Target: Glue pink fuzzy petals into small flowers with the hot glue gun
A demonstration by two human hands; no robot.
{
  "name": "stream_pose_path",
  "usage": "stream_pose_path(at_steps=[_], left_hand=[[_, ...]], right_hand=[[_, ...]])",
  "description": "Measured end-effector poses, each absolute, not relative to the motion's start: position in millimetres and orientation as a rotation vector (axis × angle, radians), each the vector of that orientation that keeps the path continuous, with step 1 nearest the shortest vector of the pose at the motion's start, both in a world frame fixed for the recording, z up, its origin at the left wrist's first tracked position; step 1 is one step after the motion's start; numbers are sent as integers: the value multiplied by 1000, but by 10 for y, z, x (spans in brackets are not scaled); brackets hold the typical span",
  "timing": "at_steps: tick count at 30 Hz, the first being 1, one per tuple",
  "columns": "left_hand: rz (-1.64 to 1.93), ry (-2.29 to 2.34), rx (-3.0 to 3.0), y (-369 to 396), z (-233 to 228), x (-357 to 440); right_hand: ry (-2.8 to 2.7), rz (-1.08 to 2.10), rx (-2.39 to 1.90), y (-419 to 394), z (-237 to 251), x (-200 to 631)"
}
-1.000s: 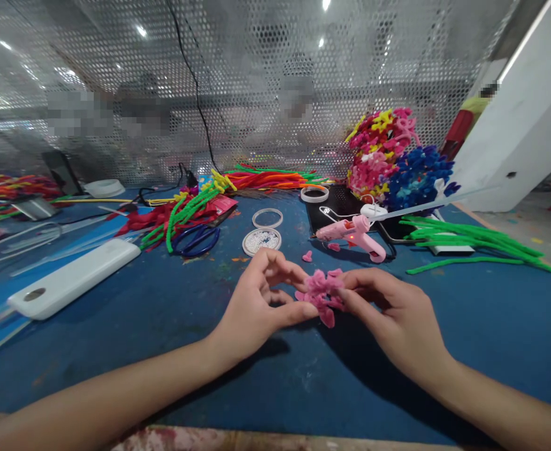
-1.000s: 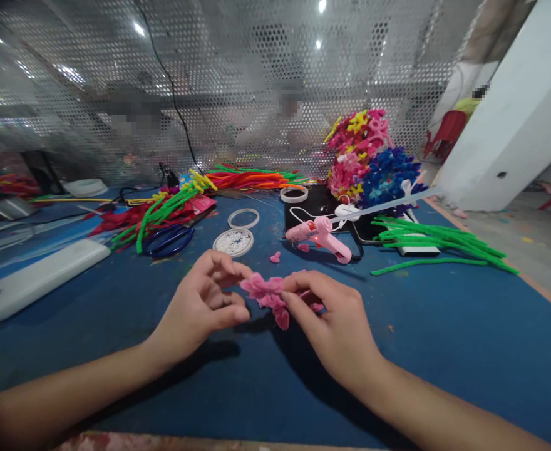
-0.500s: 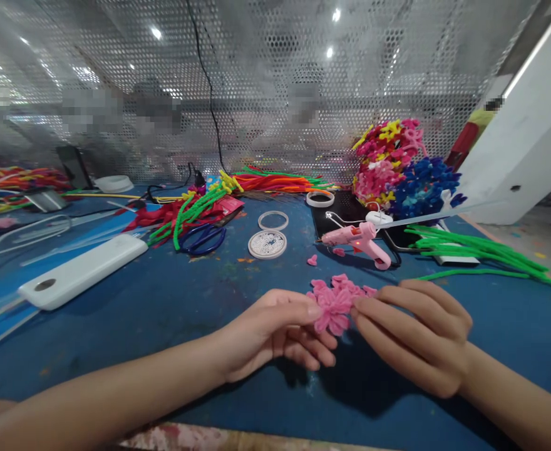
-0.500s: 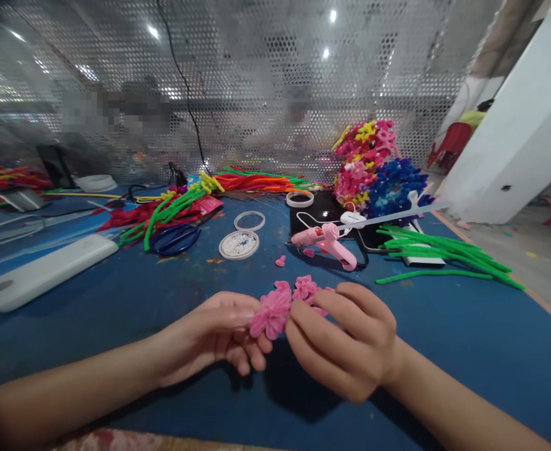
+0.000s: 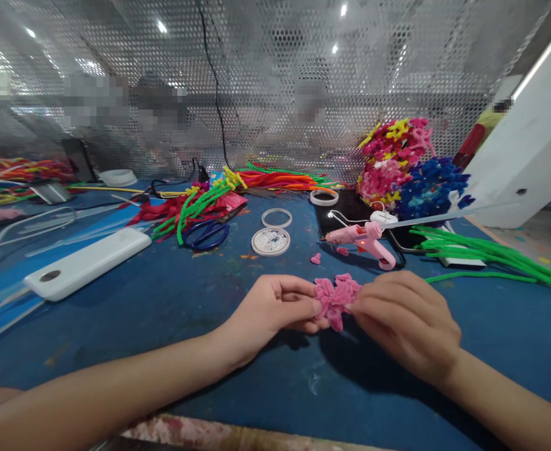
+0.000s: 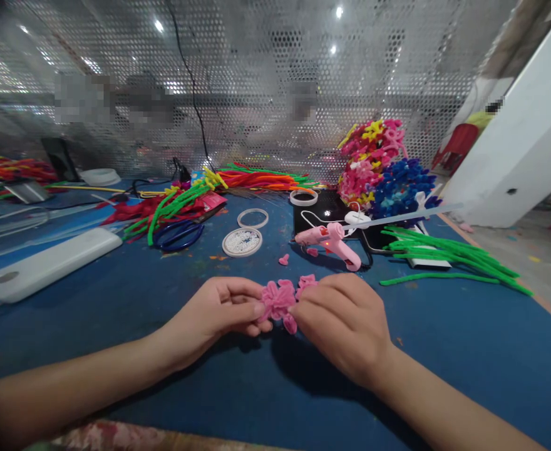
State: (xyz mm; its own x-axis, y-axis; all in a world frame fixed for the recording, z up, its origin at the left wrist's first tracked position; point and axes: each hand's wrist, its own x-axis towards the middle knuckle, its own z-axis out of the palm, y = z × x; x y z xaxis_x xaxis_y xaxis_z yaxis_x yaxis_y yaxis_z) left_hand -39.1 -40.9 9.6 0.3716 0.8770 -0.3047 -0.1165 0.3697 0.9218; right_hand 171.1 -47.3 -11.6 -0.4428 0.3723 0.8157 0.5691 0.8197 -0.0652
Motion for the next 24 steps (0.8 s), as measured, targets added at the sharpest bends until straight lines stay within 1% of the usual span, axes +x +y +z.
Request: stream_pose_path(at_steps=[4, 7, 9, 13, 20, 24], left_hand=[[810, 965, 1134, -391, 92, -413], [812, 991, 1310, -409, 105, -426], [821, 1012, 1385, -426, 115, -430], [875, 987, 1416, -436, 118, -437], [885, 947, 1398, -417, 93, -448], [888, 934, 1388, -429, 93, -442]], right_hand=[[-1865, 379, -970, -485, -114, 1613], [-1822, 647, -1039, -498, -110, 1591], [-1835, 676, -1023, -503, -106, 1591], [-1902, 635, -946, -511, -79, 1600], [-1944, 737, -857, -487, -68, 1632], [-1948, 745, -809, -477, -82, 1641]])
